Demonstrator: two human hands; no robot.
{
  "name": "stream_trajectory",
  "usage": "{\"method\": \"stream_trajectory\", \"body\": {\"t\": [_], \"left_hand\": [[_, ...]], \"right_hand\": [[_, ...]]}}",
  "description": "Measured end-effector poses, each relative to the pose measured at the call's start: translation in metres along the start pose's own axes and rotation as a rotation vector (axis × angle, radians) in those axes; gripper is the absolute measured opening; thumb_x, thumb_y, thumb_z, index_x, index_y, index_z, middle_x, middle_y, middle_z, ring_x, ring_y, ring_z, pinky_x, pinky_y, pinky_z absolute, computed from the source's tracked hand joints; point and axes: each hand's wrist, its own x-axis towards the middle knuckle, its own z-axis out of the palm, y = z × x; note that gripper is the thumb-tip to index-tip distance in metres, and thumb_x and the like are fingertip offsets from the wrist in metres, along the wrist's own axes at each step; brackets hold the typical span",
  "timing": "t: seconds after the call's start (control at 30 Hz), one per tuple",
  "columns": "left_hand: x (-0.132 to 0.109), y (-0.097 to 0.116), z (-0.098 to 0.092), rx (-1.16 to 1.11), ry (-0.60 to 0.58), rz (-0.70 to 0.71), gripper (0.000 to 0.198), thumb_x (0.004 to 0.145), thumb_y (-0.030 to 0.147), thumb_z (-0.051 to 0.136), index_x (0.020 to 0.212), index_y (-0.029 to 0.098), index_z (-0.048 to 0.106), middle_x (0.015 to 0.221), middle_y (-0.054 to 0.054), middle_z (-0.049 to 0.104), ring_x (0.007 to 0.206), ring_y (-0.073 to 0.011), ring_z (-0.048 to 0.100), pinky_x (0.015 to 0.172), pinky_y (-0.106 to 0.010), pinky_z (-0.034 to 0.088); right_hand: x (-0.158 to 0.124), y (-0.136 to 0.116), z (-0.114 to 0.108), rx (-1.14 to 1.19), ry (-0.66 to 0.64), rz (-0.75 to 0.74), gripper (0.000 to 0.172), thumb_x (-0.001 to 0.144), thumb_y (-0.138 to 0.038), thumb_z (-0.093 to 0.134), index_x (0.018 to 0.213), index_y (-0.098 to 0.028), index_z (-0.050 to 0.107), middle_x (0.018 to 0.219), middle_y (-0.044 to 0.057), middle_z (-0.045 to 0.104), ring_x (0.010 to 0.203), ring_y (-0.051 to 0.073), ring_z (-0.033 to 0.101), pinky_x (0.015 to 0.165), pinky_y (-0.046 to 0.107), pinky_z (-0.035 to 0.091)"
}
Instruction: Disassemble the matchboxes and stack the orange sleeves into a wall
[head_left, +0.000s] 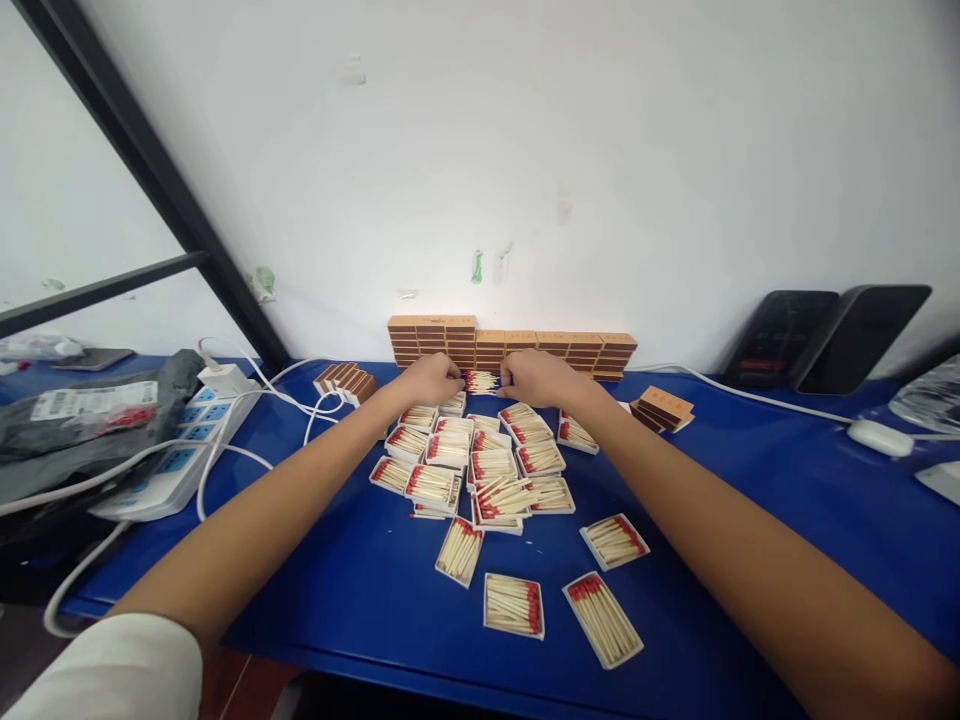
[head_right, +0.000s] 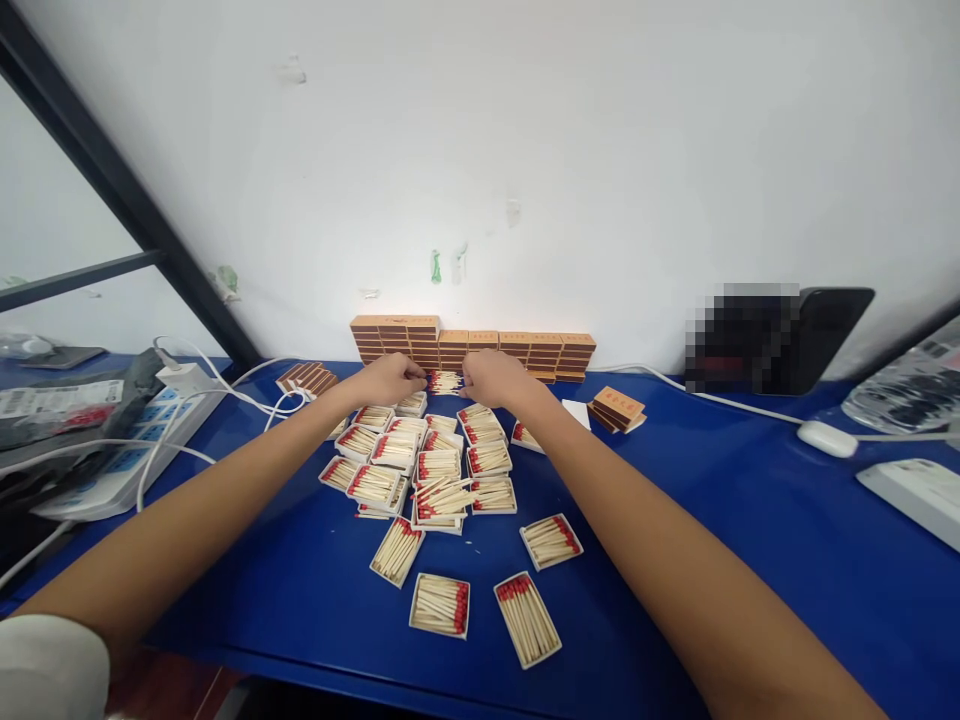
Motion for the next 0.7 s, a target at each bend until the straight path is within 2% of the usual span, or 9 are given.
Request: {"method": "stream_trajectory", "body": {"t": [0.17, 0.37, 0.57, 0.7], "left_hand": [[-0.003, 0.003, 0.002, 0.037, 0.044, 0.012, 0.024, 0.087, 0.023, 0.059, 0.075, 0.016, 0.079, 0.073, -0.006, 0.072, 0.067, -0.0189, 0.057, 0.065, -0.032, 0.035], [-0.003, 0.004, 0.001, 0.067, 0.060, 0.012, 0.024, 0.086, 0.021, 0.061, 0.078, 0.017, 0.083, 0.078, -0.008, 0.077, 0.069, -0.0200, 0.061, 0.065, -0.032, 0.037], [-0.006, 0.003, -0.001, 0.068, 0.076, 0.003, 0.024, 0.087, 0.022, 0.062, 0.078, 0.017, 0.084, 0.082, -0.009, 0.079, 0.073, -0.0213, 0.064, 0.065, -0.032, 0.037], [-0.008, 0.001, -0.001, 0.046, 0.071, 0.009, 0.025, 0.086, 0.021, 0.061, 0.073, 0.016, 0.082, 0.074, -0.008, 0.076, 0.070, -0.0206, 0.062, 0.064, -0.031, 0.037]], "right_hand": [[-0.002, -0.008, 0.001, 0.016, -0.013, -0.023, 0.019, 0.095, -0.038, 0.073, 0.090, -0.020, 0.077, 0.100, 0.010, 0.079, 0.090, 0.023, 0.073, 0.071, 0.030, 0.049], [-0.004, -0.020, 0.006, 0.006, 0.044, -0.022, 0.023, 0.101, -0.032, 0.060, 0.103, -0.017, 0.076, 0.115, 0.017, 0.077, 0.102, 0.028, 0.073, 0.079, 0.033, 0.050], [-0.003, -0.021, 0.009, 0.013, 0.078, -0.029, 0.020, 0.097, -0.036, 0.064, 0.101, -0.019, 0.076, 0.112, 0.014, 0.078, 0.102, 0.028, 0.073, 0.079, 0.032, 0.051], [-0.001, -0.022, 0.011, 0.022, 0.085, -0.047, 0.018, 0.097, -0.032, 0.064, 0.100, -0.019, 0.076, 0.109, 0.013, 0.079, 0.101, 0.027, 0.073, 0.079, 0.031, 0.051]]}}
